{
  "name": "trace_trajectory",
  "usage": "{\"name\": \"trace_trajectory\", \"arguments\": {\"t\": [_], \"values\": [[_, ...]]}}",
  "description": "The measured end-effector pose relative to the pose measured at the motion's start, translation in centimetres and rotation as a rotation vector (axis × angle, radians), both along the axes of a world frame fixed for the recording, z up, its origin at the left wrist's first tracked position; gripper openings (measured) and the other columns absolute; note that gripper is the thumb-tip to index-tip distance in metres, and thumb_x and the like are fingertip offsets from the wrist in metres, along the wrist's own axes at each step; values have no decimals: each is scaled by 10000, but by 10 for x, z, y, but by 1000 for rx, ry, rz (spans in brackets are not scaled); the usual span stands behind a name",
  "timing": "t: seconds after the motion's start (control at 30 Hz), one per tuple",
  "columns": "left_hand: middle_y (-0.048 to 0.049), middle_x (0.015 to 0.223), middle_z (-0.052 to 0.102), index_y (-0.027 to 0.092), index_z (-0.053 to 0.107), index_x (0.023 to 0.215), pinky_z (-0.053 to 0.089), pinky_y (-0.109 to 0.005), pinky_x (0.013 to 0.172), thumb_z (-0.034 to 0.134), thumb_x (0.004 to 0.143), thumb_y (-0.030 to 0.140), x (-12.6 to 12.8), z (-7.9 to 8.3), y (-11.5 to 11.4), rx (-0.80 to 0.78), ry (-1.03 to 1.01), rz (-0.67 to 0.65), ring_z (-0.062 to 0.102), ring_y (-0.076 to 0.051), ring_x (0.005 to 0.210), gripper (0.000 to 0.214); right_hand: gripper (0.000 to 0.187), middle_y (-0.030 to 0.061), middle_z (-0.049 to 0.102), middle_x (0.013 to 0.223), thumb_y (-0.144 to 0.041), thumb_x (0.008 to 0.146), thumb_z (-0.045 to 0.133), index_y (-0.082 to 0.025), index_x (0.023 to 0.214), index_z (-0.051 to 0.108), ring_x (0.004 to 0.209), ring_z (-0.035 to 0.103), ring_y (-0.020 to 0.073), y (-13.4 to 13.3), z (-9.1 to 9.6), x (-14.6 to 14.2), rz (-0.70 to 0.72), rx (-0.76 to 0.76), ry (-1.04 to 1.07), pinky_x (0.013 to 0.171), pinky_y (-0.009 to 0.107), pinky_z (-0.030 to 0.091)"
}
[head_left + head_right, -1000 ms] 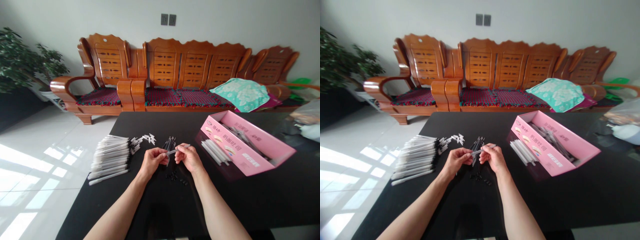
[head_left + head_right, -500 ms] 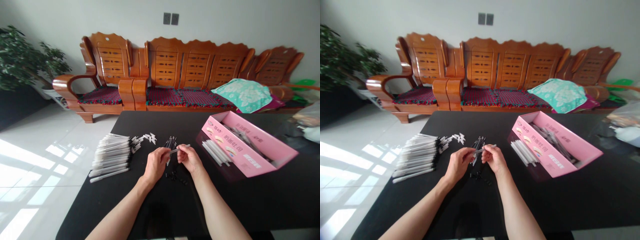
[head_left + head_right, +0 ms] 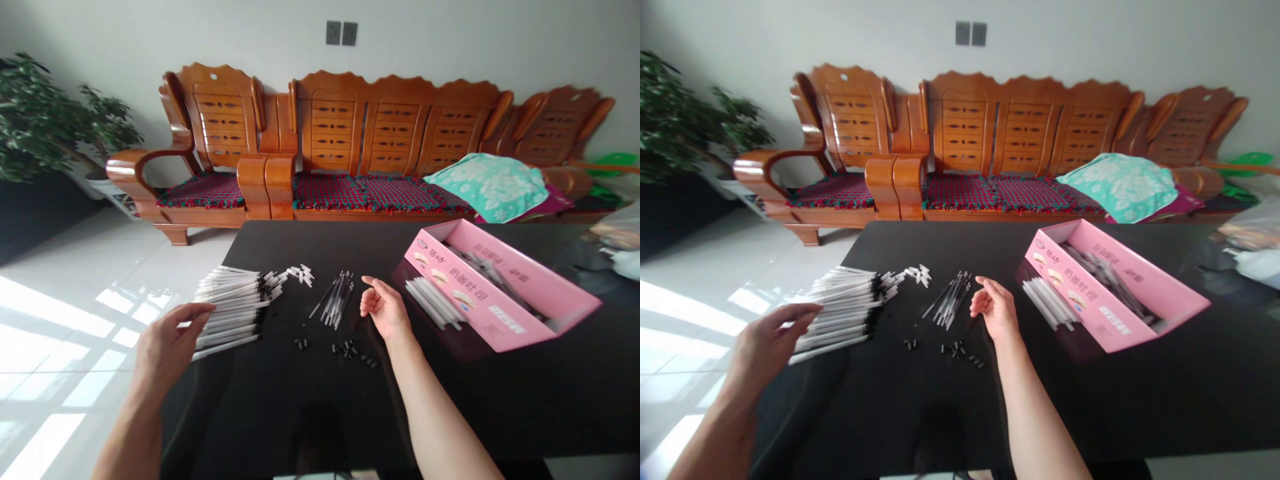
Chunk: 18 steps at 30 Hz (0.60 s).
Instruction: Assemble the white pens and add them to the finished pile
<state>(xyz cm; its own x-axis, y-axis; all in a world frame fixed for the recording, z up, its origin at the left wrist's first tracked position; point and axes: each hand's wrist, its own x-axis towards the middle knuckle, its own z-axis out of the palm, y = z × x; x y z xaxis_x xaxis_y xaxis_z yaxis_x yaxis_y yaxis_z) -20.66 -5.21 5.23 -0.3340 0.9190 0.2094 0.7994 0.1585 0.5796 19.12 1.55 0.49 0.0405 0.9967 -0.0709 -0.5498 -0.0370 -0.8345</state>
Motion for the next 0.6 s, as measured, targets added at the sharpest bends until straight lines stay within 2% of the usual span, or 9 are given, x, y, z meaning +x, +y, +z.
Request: {"name": "trace_trajectory", "arguments": {"t": [0.1, 0.2, 0.43, 0.53, 0.6], "values": [[71, 923, 734, 328, 730, 892, 450, -197, 578, 607, 812, 367, -12, -12, -9, 54, 55, 22, 650, -125, 632, 152, 334, -3, 677, 577, -368, 783, 725, -131, 1014, 678, 435, 620, 139, 0, 0, 1, -12, 1, -11, 367, 232, 514], [58, 945, 708, 332, 735, 897, 445, -191, 571, 611, 825, 375, -13, -20, -10, 131, 109, 46, 601, -104, 618, 149, 341, -5, 677, 578, -378, 780, 725, -132, 1011, 678, 434, 620, 138, 0, 0, 3, -20, 2, -27, 369, 232, 512], [52, 1085, 672, 378, 710, 998, 467, -224, 597, 638, 832, 364, -17, -25, -9, 167, 159, 123, 622, -117, 676, 182, 335, -8, 672, 572, -382, 770, 719, -140, 999, 677, 432, 613, 135, -1, 3, 1, -41, 7, -32, 358, 225, 494], [46, 1079, 670, 367, 715, 993, 465, -225, 577, 659, 819, 363, -18, -26, -8, 169, 160, 109, 623, -115, 662, 183, 365, -5, 659, 556, -417, 733, 736, -140, 962, 672, 410, 596, 136, -1, 5, -2, -90, -14, -116, 343, 222, 470], [49, 1075, 669, 370, 715, 988, 466, -229, 568, 666, 813, 360, -17, -26, -7, 181, 172, 101, 621, -113, 649, 183, 372, -2, 642, 535, -434, 711, 736, -138, 926, 669, 380, 569, 137, 0, 4, 2, -180, -50, -274, 320, 218, 426]]}}
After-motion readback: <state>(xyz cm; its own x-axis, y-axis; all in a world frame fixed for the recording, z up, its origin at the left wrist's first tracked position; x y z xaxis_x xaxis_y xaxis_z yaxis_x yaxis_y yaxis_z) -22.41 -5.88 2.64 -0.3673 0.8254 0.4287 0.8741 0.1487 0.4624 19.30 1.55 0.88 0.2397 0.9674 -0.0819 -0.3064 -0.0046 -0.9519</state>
